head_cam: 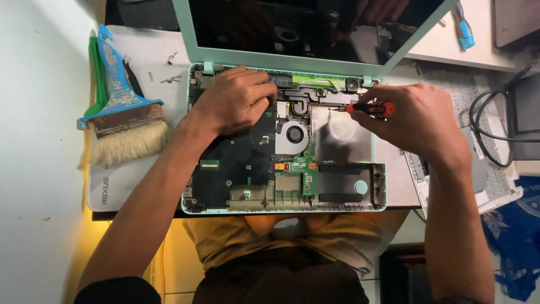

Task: The person installs a cooling fan into a disassembled laptop, secures it with screws using a screwdriver, and reconnects a small internal cable. The work is performed while sitting cross-legged on the floor with the laptop on their lap.

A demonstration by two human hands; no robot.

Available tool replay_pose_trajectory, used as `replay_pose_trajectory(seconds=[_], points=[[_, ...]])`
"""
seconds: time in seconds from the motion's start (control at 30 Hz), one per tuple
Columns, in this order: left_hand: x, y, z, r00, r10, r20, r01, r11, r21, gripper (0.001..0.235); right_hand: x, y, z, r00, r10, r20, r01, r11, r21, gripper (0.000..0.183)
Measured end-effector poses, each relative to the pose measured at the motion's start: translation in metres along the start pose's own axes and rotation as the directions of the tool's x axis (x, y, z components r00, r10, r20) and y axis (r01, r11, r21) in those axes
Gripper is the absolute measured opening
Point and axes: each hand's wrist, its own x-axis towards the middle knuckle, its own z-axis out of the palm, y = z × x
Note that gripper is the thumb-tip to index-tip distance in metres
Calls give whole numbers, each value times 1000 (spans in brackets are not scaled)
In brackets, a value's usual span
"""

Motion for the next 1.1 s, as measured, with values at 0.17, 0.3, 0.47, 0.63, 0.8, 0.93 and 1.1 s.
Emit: replay_pose_trajectory(seconds=[0.17, 0.3, 0.47, 0.63, 0.8, 0.93, 1.1], points=[[0, 1, -7, 998, -60, 22, 61, 997, -49, 13, -3, 3, 4, 999, -24, -46, 26, 998, 50, 29], [6, 12, -19, 993, -117, 22, 119, 977, -176, 13, -3, -6, -17, 982, -96, -160, 138, 951, 278, 27], [12, 18, -12, 977, -213, 23, 185, 786, -590, 10, 25, -17, 15, 955, -24, -296, 210, 757, 618, 33], [12, 13, -13, 930, -365, -35, 236, 668, -706, 10, 55, -28, 61, 906, 62, -419, 316, 559, 766, 31], [10, 10, -2, 910, -415, 7, 280, 601, -749, 14, 45, -15, 80, 885, 122, -449, 302, 583, 754, 33], [12, 14, -4, 900, -434, 30, 297, 565, -770, 13, 42, -39, 68, 876, 91, -474, 338, 587, 736, 34], [13, 14, -6, 905, -423, -28, 256, 599, -759, 9, 41, -47, 61, 817, 0, -577, 476, 565, 674, 25]])
